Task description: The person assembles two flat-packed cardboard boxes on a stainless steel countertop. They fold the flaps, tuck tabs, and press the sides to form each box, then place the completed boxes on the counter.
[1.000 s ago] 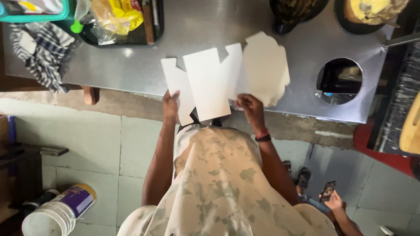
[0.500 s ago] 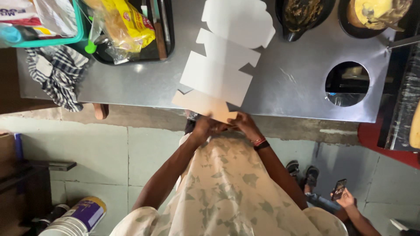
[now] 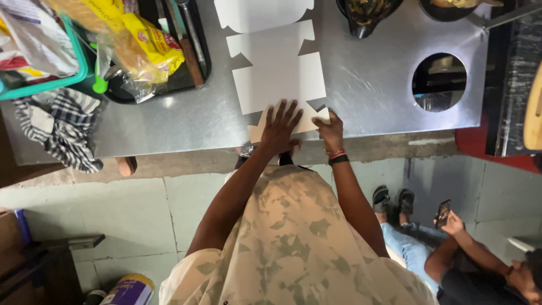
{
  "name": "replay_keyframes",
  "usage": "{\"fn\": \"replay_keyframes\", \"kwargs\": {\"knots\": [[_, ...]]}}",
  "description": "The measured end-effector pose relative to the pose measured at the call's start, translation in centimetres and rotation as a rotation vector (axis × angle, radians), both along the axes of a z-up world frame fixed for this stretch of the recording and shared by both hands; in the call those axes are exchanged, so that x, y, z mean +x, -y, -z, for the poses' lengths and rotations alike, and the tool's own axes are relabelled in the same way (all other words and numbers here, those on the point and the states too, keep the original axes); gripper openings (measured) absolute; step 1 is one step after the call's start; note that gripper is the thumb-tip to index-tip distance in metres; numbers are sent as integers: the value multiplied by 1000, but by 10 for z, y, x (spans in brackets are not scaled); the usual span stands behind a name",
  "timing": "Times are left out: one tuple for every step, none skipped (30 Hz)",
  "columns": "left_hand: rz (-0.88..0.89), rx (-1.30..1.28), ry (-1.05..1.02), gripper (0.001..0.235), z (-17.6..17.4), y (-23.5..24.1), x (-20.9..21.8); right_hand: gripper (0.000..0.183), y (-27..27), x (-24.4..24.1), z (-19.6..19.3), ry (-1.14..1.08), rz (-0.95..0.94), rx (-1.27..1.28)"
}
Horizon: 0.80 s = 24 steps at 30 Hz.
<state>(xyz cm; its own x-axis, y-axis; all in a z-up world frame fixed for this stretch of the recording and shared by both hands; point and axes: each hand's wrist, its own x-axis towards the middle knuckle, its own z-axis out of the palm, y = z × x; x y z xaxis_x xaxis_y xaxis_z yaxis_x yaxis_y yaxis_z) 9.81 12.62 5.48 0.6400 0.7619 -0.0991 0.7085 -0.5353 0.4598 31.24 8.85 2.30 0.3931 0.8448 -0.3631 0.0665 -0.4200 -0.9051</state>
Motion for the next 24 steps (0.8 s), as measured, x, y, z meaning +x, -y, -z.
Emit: {"fn": "replay_keyframes", "kwargs": {"knots": [[3, 20, 24, 110, 5, 0, -1, 23, 0, -8, -5, 145, -14, 43], [8, 21, 43, 108, 10, 0, -2, 29, 0, -17, -9, 307, -13, 65], [12, 19, 64, 107, 14, 1, -2, 34, 1, -26, -14, 471, -16, 84], [16, 17, 84, 105, 18, 1, -2, 40, 2, -34, -19, 635, -20, 101], [22, 5, 79, 104, 21, 1, -1, 38, 4, -40, -24, 625, -42, 64], [28, -7, 74, 102, 24, 1, -1, 37, 6, -45, -29, 614, -65, 28], [30, -17, 67, 101, 26, 0, -1, 36, 6, -51, -33, 601, -90, -4], [33, -28, 59, 101, 27, -1, -2, 40, 6, -55, -37, 652, -128, 46], [34, -41, 52, 101, 28, -1, -2, 44, 7, -59, -40, 702, -169, 95], [35, -54, 45, 101, 27, 0, -2, 48, 8, -62, -43, 753, -211, 144], [34, -26, 77, 98, 27, -1, -2, 53, 8, -65, -44, 810, -280, 227], [32, 2, 109, 95, 25, -2, -2, 58, 8, -67, -44, 866, -350, 310], [30, 29, 142, 92, 22, -2, -1, 63, 10, -68, -44, 921, -421, 392], [34, 10, 138, 91, 19, -2, -1, 64, 11, -68, -43, 958, -456, 368], [37, -8, 132, 91, 16, -3, -2, 65, 12, -70, -41, 993, -491, 343], [40, -26, 127, 91, 14, -4, -3, 66, 14, -71, -38, 1027, -527, 319], [67, -71, 63, 85, 11, -8, -4, 65, 14, -70, -34, 1069, -542, 318], [94, -115, -1, 79, 10, -13, -6, 63, 14, -69, -31, 1111, -557, 318], [121, -157, -66, 73, 7, -20, -8, 62, 13, -68, -28, 1153, -569, 319], [140, -161, -31, 76, 6, -29, -12, 62, 14, -67, -26, 1132, -581, 278], [160, -167, 5, 80, 7, -39, -16, 63, 17, -66, -25, 1110, -594, 236], [179, -174, 41, 83, 7, -47, -18, 63, 19, -66, -24, 1087, -607, 193], [200, -147, 35, 89, 7, -55, -17, 58, 20, -66, -23, 1177, -616, 226], [220, -120, 29, 95, 7, -63, -17, 53, 20, -67, -23, 1267, -625, 260]]}}
